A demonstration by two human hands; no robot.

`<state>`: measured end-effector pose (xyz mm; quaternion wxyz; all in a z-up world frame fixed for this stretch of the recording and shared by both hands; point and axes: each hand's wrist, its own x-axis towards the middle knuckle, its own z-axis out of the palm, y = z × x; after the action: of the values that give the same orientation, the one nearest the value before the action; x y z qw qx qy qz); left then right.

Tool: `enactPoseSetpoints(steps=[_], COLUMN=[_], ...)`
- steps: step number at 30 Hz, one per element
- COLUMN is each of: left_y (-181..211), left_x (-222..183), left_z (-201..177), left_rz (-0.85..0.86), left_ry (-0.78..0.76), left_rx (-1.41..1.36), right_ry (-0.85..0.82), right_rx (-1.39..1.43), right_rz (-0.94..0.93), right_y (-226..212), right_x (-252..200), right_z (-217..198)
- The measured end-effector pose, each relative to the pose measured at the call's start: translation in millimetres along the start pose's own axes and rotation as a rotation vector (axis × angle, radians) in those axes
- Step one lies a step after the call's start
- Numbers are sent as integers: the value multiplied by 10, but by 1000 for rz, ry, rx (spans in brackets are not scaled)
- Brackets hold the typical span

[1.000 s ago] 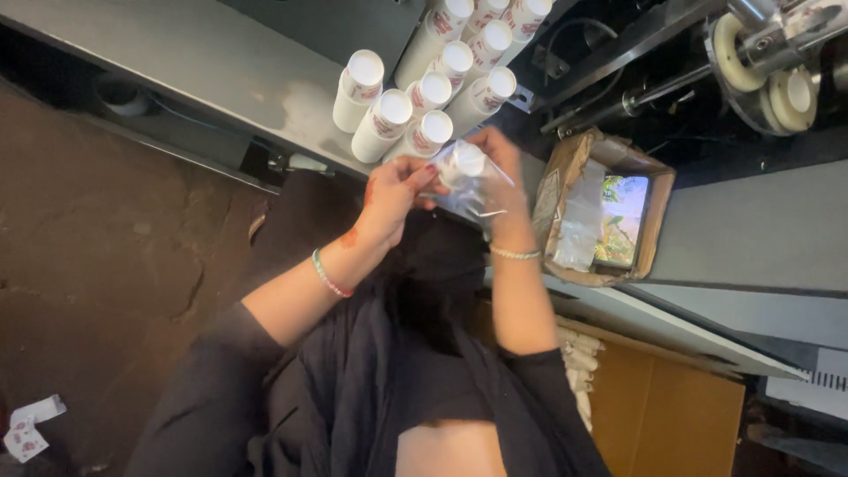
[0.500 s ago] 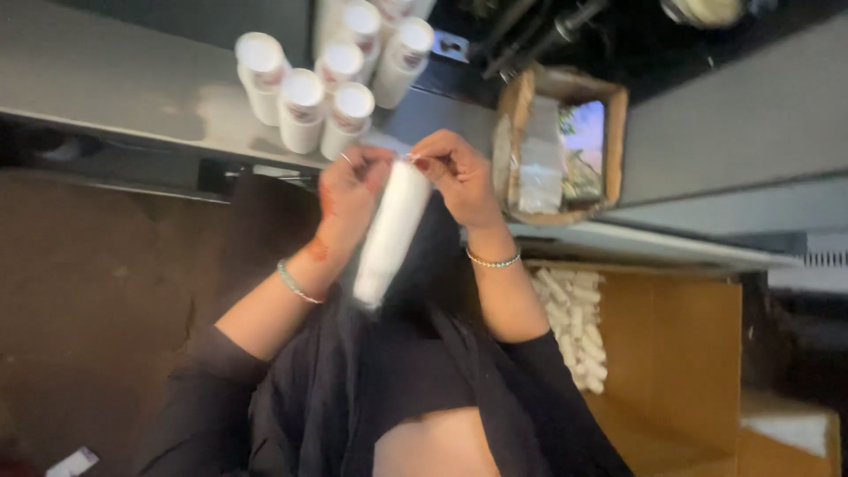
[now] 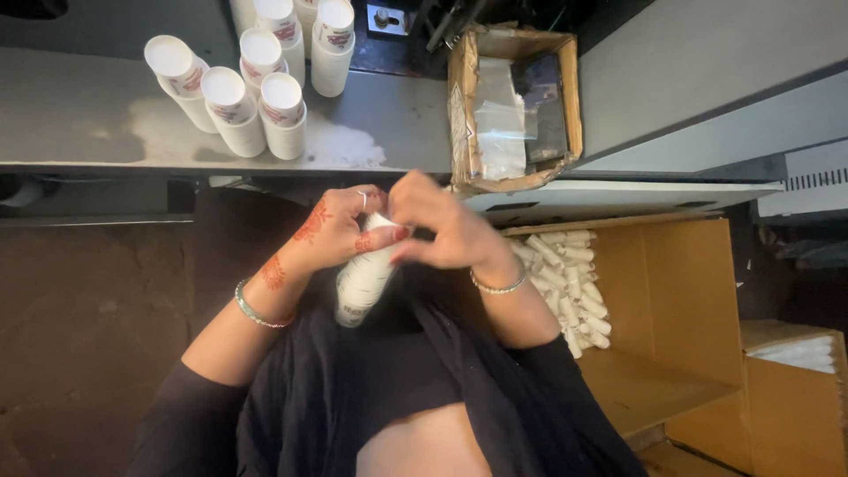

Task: Manually sleeve and package manufactured paper cups.

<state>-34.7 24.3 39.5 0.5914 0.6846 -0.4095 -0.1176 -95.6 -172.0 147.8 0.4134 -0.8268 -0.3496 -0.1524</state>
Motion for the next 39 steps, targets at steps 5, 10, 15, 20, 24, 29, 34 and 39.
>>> enactPoseSetpoints(steps=[5,10,15,20,24,29,34,39], left_y=[221,78,70,85,34,0,-161,-148], left_x=[97,92,128,17,-133,-127,61,356], left_z=[10,-147,-152,-172,-346,-333,-108,-48], left_rz=[109,8,-287,-280,-256,-372,-388,-246], left_ry=[22,111,137,147,217,257,214,219], left_rx=[100,147,93,46,165,80,-147,-16], right_ry=[-228,-610,-104,83,-25,29,287,167], right_rx=[-208,-781,-627,-684,-813,-693,-307,717], right_rz=[205,717,838,702,583,747,424,282], right_y=[234,455,719,1955,2780,2237,1507,894], right_x=[-632,-1289,-883,-651,-1010,-745,-621,-470], right_z=[-230,-996,-1178,-852,-497,-645,-751,-406])
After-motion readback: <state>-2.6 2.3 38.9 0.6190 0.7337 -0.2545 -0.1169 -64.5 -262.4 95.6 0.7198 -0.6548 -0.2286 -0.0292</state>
